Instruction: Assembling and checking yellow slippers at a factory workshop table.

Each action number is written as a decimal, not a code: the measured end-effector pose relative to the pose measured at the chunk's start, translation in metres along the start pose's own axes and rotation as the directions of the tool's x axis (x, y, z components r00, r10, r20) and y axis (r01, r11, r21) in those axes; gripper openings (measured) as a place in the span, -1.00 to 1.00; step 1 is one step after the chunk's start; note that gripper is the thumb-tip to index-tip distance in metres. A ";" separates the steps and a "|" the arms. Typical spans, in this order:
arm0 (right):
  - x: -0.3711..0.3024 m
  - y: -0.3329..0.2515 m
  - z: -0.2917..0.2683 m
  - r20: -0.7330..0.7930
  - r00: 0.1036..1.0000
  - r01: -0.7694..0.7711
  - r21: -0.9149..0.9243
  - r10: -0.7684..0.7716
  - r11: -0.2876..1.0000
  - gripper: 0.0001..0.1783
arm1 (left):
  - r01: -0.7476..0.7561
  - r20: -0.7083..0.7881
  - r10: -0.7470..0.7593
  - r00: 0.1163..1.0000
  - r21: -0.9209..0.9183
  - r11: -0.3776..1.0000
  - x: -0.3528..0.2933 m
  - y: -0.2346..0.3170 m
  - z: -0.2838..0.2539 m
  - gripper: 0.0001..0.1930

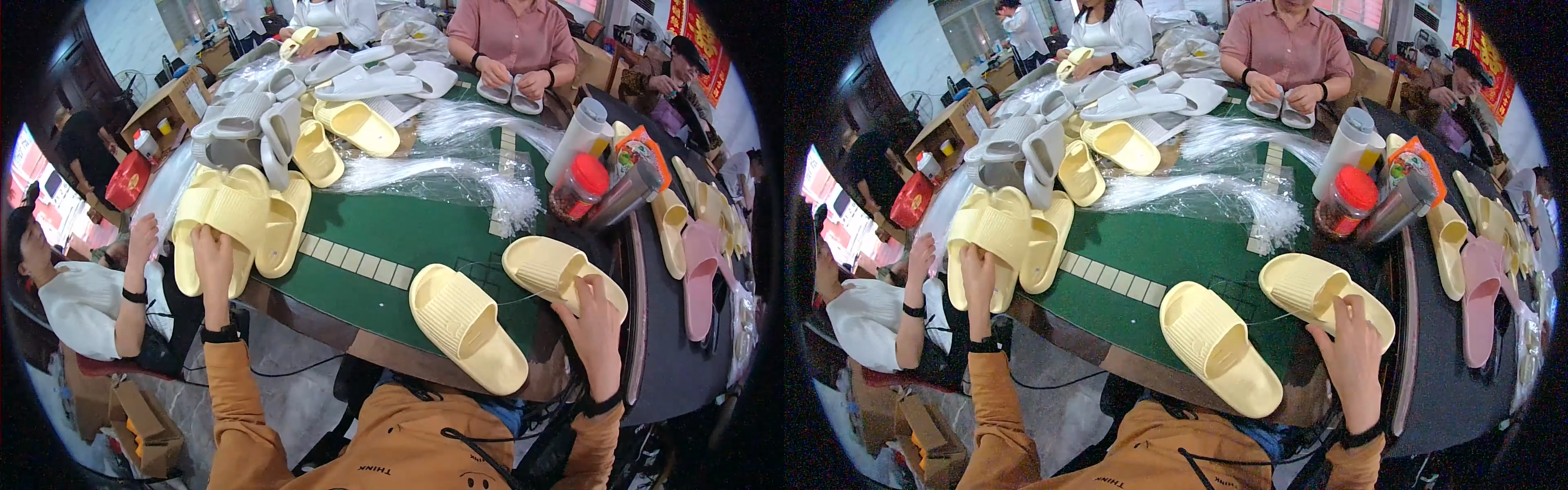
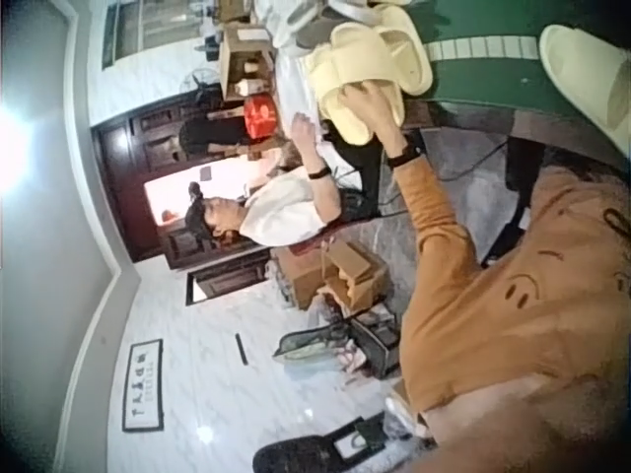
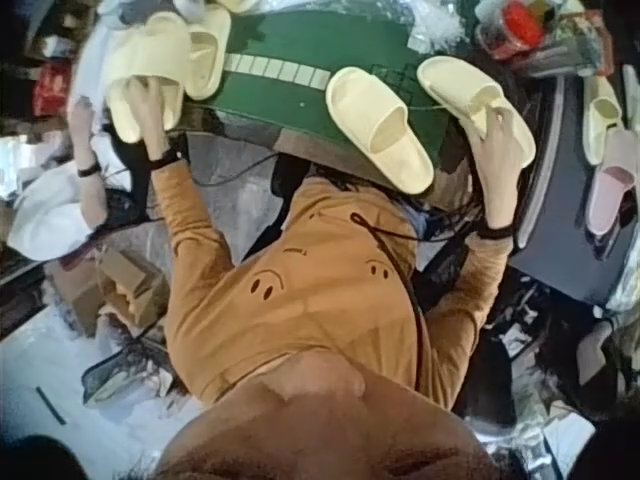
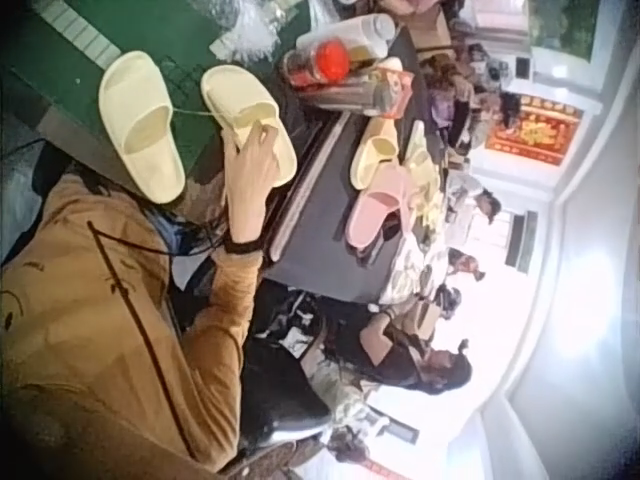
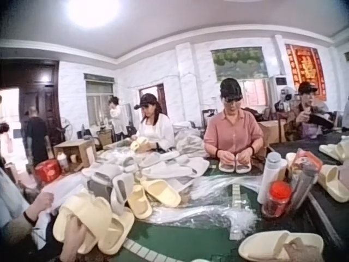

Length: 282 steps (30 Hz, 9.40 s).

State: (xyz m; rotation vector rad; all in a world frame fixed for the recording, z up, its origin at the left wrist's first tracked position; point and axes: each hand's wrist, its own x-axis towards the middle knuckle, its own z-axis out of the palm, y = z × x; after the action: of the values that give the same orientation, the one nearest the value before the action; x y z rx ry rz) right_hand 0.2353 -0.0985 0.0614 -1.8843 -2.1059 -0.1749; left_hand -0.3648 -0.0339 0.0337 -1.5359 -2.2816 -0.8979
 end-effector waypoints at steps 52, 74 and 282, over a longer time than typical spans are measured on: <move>-0.036 -0.062 0.040 0.159 0.985 -0.134 0.488 0.063 0.862 -0.56 | -0.283 0.367 0.542 0.756 -0.563 0.776 -0.187 0.200 0.013 -0.38; -0.057 -0.123 -0.037 -0.147 0.866 0.321 0.897 -0.478 0.305 -0.74 | -0.032 0.174 0.909 0.379 -0.979 0.201 -0.191 0.242 -0.036 -0.62; 0.065 -0.017 0.056 0.053 0.915 -0.180 0.940 0.400 0.289 -0.87 | -0.098 0.255 0.695 0.672 -0.900 0.424 -0.129 0.312 0.091 -0.93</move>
State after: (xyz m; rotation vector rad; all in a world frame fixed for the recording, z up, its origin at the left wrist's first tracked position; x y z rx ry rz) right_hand 0.2051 -0.0230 0.0304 -1.3196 -1.1353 0.7791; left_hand -0.0181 0.0053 0.0058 -3.0721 -1.4928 -1.6564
